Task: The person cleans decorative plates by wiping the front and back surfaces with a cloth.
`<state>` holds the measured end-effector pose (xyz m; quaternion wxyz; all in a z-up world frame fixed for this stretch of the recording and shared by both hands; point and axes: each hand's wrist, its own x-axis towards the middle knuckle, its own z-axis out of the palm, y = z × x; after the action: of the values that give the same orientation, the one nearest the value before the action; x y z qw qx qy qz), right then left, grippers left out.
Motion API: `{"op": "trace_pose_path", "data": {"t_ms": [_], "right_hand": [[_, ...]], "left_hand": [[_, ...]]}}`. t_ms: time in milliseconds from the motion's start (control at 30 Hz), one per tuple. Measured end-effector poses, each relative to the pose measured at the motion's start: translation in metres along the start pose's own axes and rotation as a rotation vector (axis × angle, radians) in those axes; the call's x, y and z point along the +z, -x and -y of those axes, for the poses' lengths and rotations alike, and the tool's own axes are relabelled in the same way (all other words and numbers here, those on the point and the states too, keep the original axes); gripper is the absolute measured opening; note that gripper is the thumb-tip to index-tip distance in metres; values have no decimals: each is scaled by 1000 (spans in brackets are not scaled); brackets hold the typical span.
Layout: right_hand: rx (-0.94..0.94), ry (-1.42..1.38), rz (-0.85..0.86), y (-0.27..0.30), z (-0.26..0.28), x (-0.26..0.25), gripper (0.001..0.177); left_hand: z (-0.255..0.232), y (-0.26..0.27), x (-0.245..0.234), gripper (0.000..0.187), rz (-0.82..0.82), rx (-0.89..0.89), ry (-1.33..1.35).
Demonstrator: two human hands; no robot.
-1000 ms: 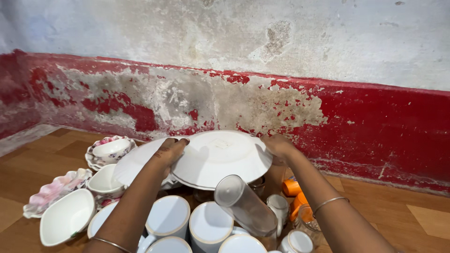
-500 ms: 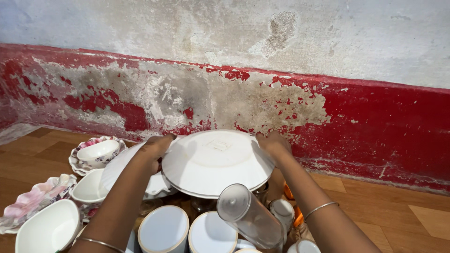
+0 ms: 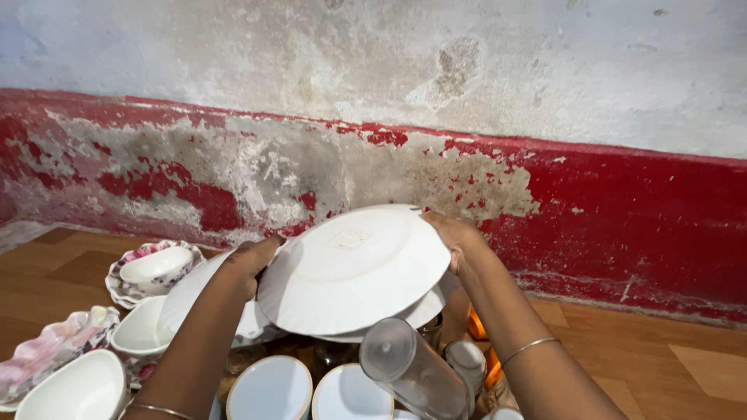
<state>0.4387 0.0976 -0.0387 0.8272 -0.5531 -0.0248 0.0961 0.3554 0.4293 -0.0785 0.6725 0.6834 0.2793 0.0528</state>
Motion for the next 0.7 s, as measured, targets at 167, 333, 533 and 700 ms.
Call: {"op": "trace_pose_path", "data": {"t_ms": [167, 333, 533, 700], "right_hand": [[-82, 58, -110, 55, 56, 34, 37], [-224, -5, -102, 75, 103, 35, 41], [-432, -307, -119, 119, 145, -5, 34], [-546, 90, -314, 194, 174, -48, 34]], "left_hand": [[-49, 46, -4, 42, -135, 144, 185], [-90, 97, 21, 45, -226, 507, -24], [-91, 131, 106, 67, -625, 1003, -563], [-85, 203, 193, 79, -234, 834, -555]]}}
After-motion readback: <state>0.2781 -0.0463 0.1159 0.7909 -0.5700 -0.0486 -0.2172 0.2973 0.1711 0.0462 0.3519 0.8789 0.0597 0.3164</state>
